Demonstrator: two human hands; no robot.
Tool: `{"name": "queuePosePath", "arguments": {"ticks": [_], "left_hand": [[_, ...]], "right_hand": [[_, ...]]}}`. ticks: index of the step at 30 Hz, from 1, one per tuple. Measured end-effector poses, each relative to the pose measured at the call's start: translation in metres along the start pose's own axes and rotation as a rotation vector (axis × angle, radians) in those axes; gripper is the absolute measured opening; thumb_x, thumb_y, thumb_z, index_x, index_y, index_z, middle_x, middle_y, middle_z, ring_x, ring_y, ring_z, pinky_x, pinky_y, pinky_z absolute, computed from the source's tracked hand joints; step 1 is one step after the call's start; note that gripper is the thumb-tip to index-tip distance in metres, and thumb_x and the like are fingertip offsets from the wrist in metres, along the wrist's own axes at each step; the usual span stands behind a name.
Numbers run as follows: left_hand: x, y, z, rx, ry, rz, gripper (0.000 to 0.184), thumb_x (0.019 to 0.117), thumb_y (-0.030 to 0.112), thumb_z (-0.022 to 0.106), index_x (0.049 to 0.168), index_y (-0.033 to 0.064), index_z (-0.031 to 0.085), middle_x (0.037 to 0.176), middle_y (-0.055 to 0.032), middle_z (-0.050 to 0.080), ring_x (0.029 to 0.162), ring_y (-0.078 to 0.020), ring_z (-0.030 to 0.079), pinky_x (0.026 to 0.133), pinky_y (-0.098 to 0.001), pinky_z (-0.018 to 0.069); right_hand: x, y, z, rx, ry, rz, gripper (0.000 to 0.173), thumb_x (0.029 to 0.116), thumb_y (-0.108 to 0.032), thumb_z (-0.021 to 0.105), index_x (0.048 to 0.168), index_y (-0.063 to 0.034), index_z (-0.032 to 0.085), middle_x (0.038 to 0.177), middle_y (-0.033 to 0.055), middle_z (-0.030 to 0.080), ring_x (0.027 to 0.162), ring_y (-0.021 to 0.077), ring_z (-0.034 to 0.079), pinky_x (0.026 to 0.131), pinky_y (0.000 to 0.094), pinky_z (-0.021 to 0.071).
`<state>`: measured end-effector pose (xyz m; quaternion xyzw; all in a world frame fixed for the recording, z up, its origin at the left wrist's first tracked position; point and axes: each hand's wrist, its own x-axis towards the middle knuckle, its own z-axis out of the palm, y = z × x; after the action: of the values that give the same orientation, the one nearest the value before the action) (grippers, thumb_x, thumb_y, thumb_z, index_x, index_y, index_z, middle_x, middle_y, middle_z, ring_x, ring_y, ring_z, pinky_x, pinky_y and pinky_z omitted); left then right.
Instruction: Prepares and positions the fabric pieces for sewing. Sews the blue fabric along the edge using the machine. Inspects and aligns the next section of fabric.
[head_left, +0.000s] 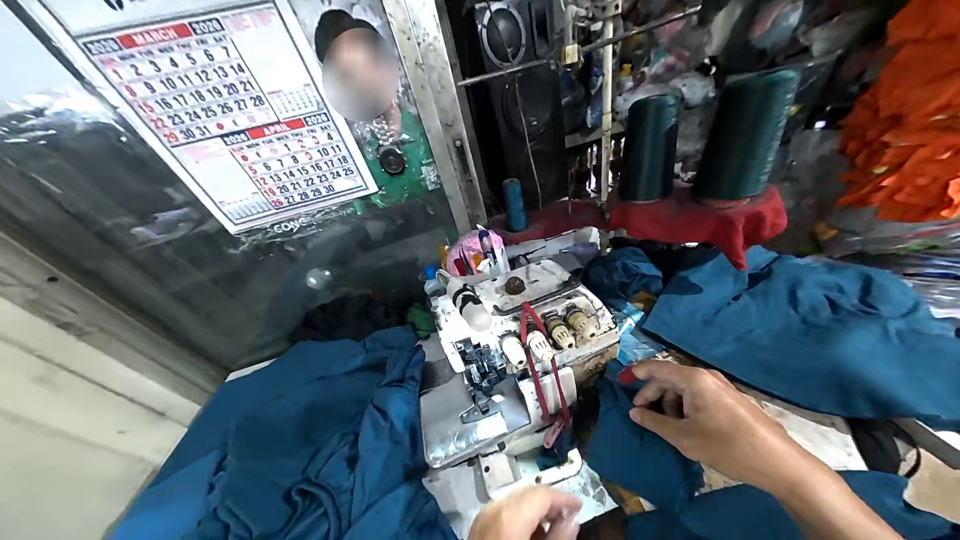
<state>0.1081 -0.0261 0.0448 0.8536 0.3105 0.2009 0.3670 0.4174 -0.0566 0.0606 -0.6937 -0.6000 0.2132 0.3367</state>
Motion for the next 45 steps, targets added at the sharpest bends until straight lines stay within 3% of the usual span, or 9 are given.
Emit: {"name": "queuePosePath", "arguments": {"ticks": [3,9,22,26,30,34,38,42,45], "left_hand": [[0.067,0.029,0.016,-0.464,0.075,-0.091,0.024,0.1060,0.018,0.055,0.124,0.0060,0.066,0.082,-0.0045,0.071,0.057,-0.0143,0.066,0.046,-0.0292,0.0566],[0.119,0.023,0.029,-0.680,-0.268,-0.275,0.028,0.1057,0.027,0.058,0.121,0.0035,0.062,0.078,-0.0089,0.069,0.049,-0.0140,0.060,0.042,-0.0254,0.0494],[0.090,0.000,0.055,0.145,-0.072,0.120,0.028,0.1018,0.040,0.058,0.105,0.0143,0.066,0.075,-0.0027,0.066,0.067,-0.0187,0.066,0.063,-0.0431,0.0564],[0.072,-0.011,0.057,0.469,0.207,0.363,0.020,0.1024,0.028,0.055,0.112,0.0236,0.073,0.083,0.0008,0.069,0.065,-0.0160,0.067,0.053,-0.0383,0.0546],[0.035,-0.022,0.046,0.573,0.184,0.389,0.025,0.1025,0.026,0.054,0.120,0.0266,0.072,0.076,0.0003,0.065,0.060,-0.0173,0.064,0.050,-0.0373,0.0519],[-0.019,-0.018,0.015,0.040,0.139,0.112,0.020,0.1022,0.025,0.062,0.116,0.0174,0.074,0.098,0.0031,0.075,0.082,-0.0082,0.071,0.075,-0.0310,0.0621],[-0.030,-0.009,0.034,-0.803,0.326,-0.115,0.034,0.1107,0.014,0.040,0.116,-0.0059,0.068,0.105,-0.0159,0.074,0.095,-0.0276,0.073,0.087,-0.0446,0.0630],[-0.060,-0.016,0.064,-1.617,0.293,-0.418,0.060,0.1110,0.048,0.025,0.122,0.0059,0.067,0.114,-0.0112,0.074,0.107,-0.0213,0.070,0.095,-0.0437,0.0580],[-0.084,-0.014,0.061,-1.783,0.296,-0.426,0.069,0.1063,0.061,0.028,0.124,0.0071,0.067,0.115,-0.0130,0.073,0.110,-0.0234,0.070,0.098,-0.0465,0.0563]], "right_hand": [[-0.004,-0.002,0.004,0.033,0.083,0.034,0.021,0.0856,-0.036,0.080,0.103,-0.0249,0.078,0.089,-0.0120,0.076,0.073,0.0039,0.071,0.066,0.0282,0.0621],[-0.007,0.010,0.001,-0.053,0.115,-0.070,0.016,0.0942,-0.036,0.067,0.103,-0.0265,0.076,0.088,-0.0110,0.072,0.073,0.0037,0.067,0.066,0.0289,0.0595],[0.077,-0.007,-0.115,-0.247,0.180,-0.276,0.009,0.0958,-0.013,0.073,0.101,-0.0067,0.071,0.082,0.0056,0.071,0.071,0.0191,0.068,0.068,0.0459,0.0599],[0.092,-0.022,-0.158,-0.304,0.177,-0.175,0.022,0.0979,-0.011,0.070,0.117,-0.0012,0.068,0.096,0.0130,0.074,0.087,0.0262,0.072,0.082,0.0514,0.0599],[0.075,-0.062,-0.176,-0.419,0.172,-0.167,0.031,0.0975,-0.011,0.071,0.128,-0.0066,0.065,0.101,0.0107,0.073,0.087,0.0240,0.072,0.081,0.0498,0.0608],[0.024,-0.106,-0.145,-0.405,0.111,-0.351,0.028,0.0870,-0.022,0.083,0.111,-0.0153,0.070,0.079,-0.0030,0.072,0.067,0.0112,0.069,0.064,0.0374,0.0621],[-0.027,-0.115,-0.050,-0.033,-0.214,-0.399,0.031,0.0845,-0.027,0.083,0.113,-0.0263,0.072,0.083,-0.0102,0.073,0.066,0.0062,0.069,0.057,0.0283,0.0628],[-0.070,-0.089,0.043,0.348,-0.257,-0.181,0.028,0.0914,-0.023,0.077,0.119,-0.0186,0.070,0.099,-0.0010,0.075,0.077,0.0140,0.072,0.066,0.0323,0.0638],[-0.091,-0.077,0.080,0.433,-0.160,-0.139,0.026,0.0929,-0.023,0.077,0.117,-0.0153,0.070,0.095,-0.0009,0.076,0.076,0.0145,0.073,0.065,0.0312,0.0643]]}}
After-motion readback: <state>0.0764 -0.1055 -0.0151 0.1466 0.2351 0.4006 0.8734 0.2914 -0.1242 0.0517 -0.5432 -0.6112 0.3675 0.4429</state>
